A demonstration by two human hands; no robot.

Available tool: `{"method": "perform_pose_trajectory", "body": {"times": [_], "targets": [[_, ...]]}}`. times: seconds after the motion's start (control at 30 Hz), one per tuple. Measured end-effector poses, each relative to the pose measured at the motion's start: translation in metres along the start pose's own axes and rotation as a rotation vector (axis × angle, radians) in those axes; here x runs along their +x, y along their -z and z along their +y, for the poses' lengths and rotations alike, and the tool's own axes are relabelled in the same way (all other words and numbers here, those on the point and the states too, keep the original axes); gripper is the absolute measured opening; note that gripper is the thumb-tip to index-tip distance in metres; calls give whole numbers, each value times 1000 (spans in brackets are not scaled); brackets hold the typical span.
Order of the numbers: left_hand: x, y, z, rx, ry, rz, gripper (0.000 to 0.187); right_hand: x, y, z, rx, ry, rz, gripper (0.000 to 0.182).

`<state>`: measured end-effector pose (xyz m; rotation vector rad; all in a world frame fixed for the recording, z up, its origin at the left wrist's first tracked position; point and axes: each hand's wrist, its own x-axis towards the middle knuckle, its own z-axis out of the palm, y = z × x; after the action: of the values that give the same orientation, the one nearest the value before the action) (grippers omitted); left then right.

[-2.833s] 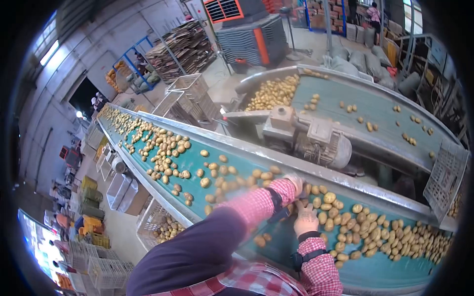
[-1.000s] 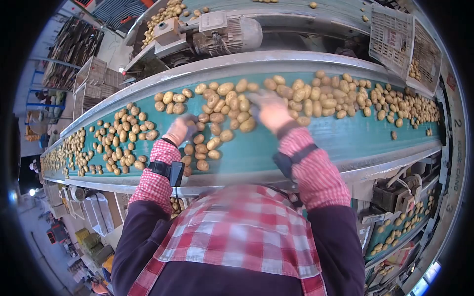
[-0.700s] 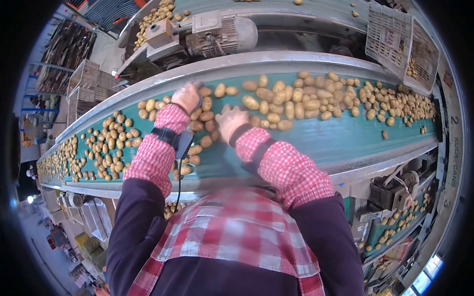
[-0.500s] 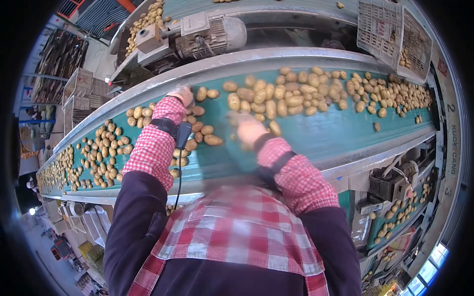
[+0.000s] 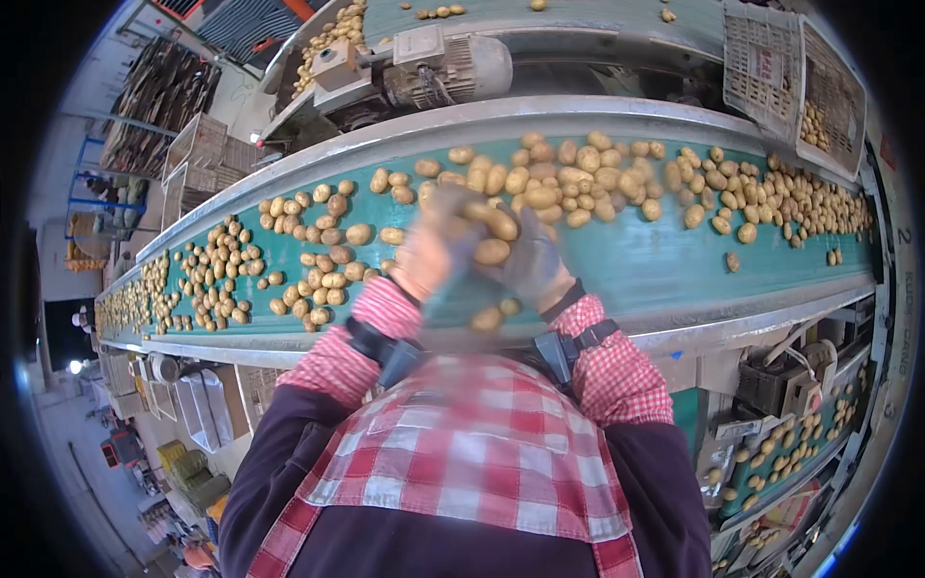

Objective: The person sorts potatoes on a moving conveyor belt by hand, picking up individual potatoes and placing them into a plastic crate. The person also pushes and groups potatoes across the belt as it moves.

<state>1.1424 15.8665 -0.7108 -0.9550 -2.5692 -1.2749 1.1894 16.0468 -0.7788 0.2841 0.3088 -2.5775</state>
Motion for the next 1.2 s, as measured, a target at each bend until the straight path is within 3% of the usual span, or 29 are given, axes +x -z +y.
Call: {"method": "perform_pose_trajectory", "body": {"times": [0.1, 0.17, 0.23, 0.3, 0.37, 0.4, 0.43, 0.47, 0.5, 0.53, 0.57, 0.6, 0.63, 0.67, 0.73, 0.77, 0.8, 0.83, 0.87, 0.9, 0.97, 1.03, 1.07, 1.17, 1.2], "targets": [[7, -50, 78, 64, -192, -193, 32, -40, 53, -18, -733, 380, 10, 60], [8, -66, 96, -140, -229, -224, 35, -90, 73, -33, -1217, 585, 146, 59], [16, -80, 97, -218, -233, -215, 38, -163, 99, -52, -1199, 534, 311, 62], [21, -87, 35, -101, -259, -82, 44, -248, 114, -70, -498, 427, 97, 59], [31, -65, -20, 229, 3, -31, 43, -330, 105, -77, -100, 425, 186, 51], [33, -50, -44, 422, 154, -10, 42, -369, 80, -76, -160, 459, 536, 49], [34, -35, -68, 599, 307, -16, 42, -417, 101, -77, -570, 317, 665, 47], [30, -20, -86, 543, 389, -39, 43, -471, 132, -89, -979, 155, 782, 45], [23, -11, -107, 487, 472, -63, 44, -508, 164, -102, -694, -106, 1195, 40], [9, -9, -136, 476, 435, -95, 46, -553, 214, -108, -1185, -195, 1299, 39], [7, -11, -137, 464, 399, -127, 47, -566, 231, -113, -1374, -107, 1396, 38], [6, -13, -139, 456, 516, -145, 51, -578, 247, -119, -1562, -29, 1512, 37], [12, -11, -125, 451, 632, -163, 56, -561, 246, -136, -1415, 237, 1640, 36], [11, -16, -135, 409, 692, -137, 55, -526, 230, -150, -976, 495, 1443, 37], [5, -27, -148, 478, 718, -114, 51, -406, 161, -165, -1035, 631, 1291, 38], [7, -34, -146, 589, 677, -113, 48, -368, 179, -179, -1402, 573, 1113, 38], [6, -40, -147, 701, 639, -110, 45, -309, 132, -181, -1650, 514, 950, 41], [0, -47, -156, 749, 458, -208, 41, -257, 144, -178, -1566, 516, 761, 42], [-12, -54, -171, 794, 282, -307, 37, -213, 133, -179, -1900, 478, 551, 47], [-18, -62, -167, 801, 239, -301, 33, -176, 101, -175, -1969, 384, 510, 48], [-24, -75, -113, 486, 568, 45, 24, -121, 65, -175, -2263, 270, 457, 58], [-17, -79, -29, 286, 737, 147, 23, -81, 67, -185, -2473, 130, 549, 59], [-27, -87, -20, 273, 633, 133, 26, -68, 69, -188, -2509, 102, 561, 58], [-41, -114, 30, 20, 568, 190, 31, -43, 68, -203, -2598, 43, 588, 52], [-49, -129, 36, 16, 565, 195, 31, -43, 64, -209, -2541, 54, 586, 44]]}}
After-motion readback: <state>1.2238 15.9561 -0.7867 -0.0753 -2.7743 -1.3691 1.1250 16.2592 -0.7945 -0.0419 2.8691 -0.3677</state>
